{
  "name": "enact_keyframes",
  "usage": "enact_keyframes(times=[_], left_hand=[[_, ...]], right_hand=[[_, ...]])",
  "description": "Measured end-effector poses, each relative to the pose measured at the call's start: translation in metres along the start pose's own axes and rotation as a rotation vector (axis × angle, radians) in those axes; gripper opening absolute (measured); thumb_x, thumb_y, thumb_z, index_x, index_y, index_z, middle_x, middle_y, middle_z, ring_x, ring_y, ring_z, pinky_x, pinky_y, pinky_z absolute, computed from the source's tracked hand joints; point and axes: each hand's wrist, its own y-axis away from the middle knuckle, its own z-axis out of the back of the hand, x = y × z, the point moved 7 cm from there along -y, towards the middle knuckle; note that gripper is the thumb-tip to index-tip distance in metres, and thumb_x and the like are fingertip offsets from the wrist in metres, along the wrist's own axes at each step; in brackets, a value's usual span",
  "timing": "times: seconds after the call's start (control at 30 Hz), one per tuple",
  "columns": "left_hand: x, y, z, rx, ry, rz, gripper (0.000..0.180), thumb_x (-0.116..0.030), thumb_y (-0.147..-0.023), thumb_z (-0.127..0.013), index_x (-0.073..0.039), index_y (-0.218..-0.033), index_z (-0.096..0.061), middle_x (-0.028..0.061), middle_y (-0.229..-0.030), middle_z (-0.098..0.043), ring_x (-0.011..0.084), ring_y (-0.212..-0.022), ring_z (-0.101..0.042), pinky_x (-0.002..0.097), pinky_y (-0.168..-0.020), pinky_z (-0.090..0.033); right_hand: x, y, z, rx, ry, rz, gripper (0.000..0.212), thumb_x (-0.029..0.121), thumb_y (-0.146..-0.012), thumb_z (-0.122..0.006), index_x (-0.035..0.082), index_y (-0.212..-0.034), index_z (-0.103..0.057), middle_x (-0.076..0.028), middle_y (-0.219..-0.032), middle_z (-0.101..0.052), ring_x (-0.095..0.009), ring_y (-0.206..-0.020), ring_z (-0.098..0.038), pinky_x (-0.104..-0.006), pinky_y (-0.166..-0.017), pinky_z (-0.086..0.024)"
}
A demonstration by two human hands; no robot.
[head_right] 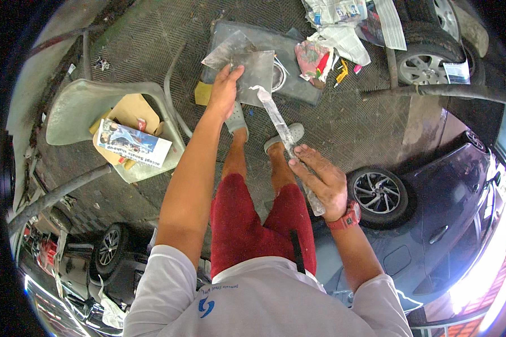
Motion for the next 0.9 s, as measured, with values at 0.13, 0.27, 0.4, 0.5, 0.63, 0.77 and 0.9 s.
enact_keyframes(times=[0.13,0.27,0.4,0.5,0.63,0.77,0.9], left_hand=[[-0.008,0.008,0.006,-0.066,-0.015,0.031,0.052,-0.026,-0.103,-0.059,0.004,-0.146,-0.052,0.0172,-0.144,-0.060,0.0254,-0.132,-0.054,0.0363,-0.113,-0.039],[-0.001,0.008,0.011,-0.062,0.045,0.026,0.054,-0.026,-0.104,-0.059,0.005,-0.148,-0.050,0.0195,-0.147,-0.057,0.0284,-0.134,-0.053,0.0378,-0.114,-0.037],[0.023,-0.004,0.026,-0.115,-0.029,-0.064,0.053,-0.028,-0.104,-0.062,0.003,-0.146,-0.051,0.0129,-0.143,-0.060,0.0223,-0.131,-0.052,0.0359,-0.115,-0.036],[0.023,0.006,0.018,-0.081,-0.059,-0.091,0.059,-0.034,-0.105,-0.056,0.006,-0.147,-0.049,0.0268,-0.149,-0.049,0.0371,-0.136,-0.049,0.0419,-0.116,-0.035],[0.026,0.014,0.019,-0.115,0.010,-0.110,0.056,-0.034,-0.106,-0.057,0.005,-0.145,-0.051,0.0232,-0.145,-0.054,0.0320,-0.134,-0.051,0.0409,-0.116,-0.036],[0.017,0.051,0.013,-0.128,0.251,-0.047,0.056,-0.032,-0.105,-0.061,0.003,-0.148,-0.050,0.0149,-0.145,-0.057,0.0245,-0.133,-0.051,0.0382,-0.117,-0.034],[0.030,0.097,0.008,-0.142,0.489,0.162,0.074,-0.034,-0.100,-0.069,0.000,-0.158,-0.037,0.0147,-0.157,-0.046,0.0251,-0.144,-0.042,0.0384,-0.122,-0.027]], right_hand=[[-0.004,0.009,-0.009,0.075,0.046,0.027,0.036,0.011,-0.086,-0.066,0.009,-0.120,-0.076,-0.017,-0.131,-0.070,-0.035,-0.124,-0.068,-0.0459,-0.105,-0.056],[-0.007,0.010,-0.007,0.052,0.018,-0.016,0.039,0.005,-0.085,-0.067,0.009,-0.123,-0.075,-0.017,-0.133,-0.069,-0.035,-0.123,-0.068,-0.0438,-0.103,-0.057],[-0.009,0.002,-0.004,-0.059,-0.056,-0.188,0.038,-0.001,-0.088,-0.068,0.006,-0.125,-0.072,-0.019,-0.132,-0.069,-0.035,-0.119,-0.070,-0.0407,-0.100,-0.058],[-0.020,0.002,-0.007,-0.163,-0.103,-0.316,0.033,-0.001,-0.094,-0.064,0.003,-0.127,-0.070,-0.019,-0.129,-0.070,-0.032,-0.116,-0.071,-0.0384,-0.098,-0.057],[-0.043,-0.006,-0.025,-0.370,-0.335,-0.481,0.027,0.004,-0.103,-0.059,-0.001,-0.130,-0.065,-0.016,-0.127,-0.071,-0.027,-0.113,-0.072,-0.0358,-0.097,-0.057],[-0.117,-0.038,-0.078,-0.504,-0.740,-0.656,0.027,0.009,-0.107,-0.057,-0.003,-0.130,-0.060,-0.016,-0.123,-0.067,-0.028,-0.109,-0.073,-0.0363,-0.095,-0.059],[-0.211,-0.054,-0.131,-0.547,-0.992,-0.891,0.034,0.020,-0.105,-0.063,-0.002,-0.130,-0.056,-0.020,-0.122,-0.066,-0.030,-0.103,-0.074,-0.0391,-0.087,-0.063]])
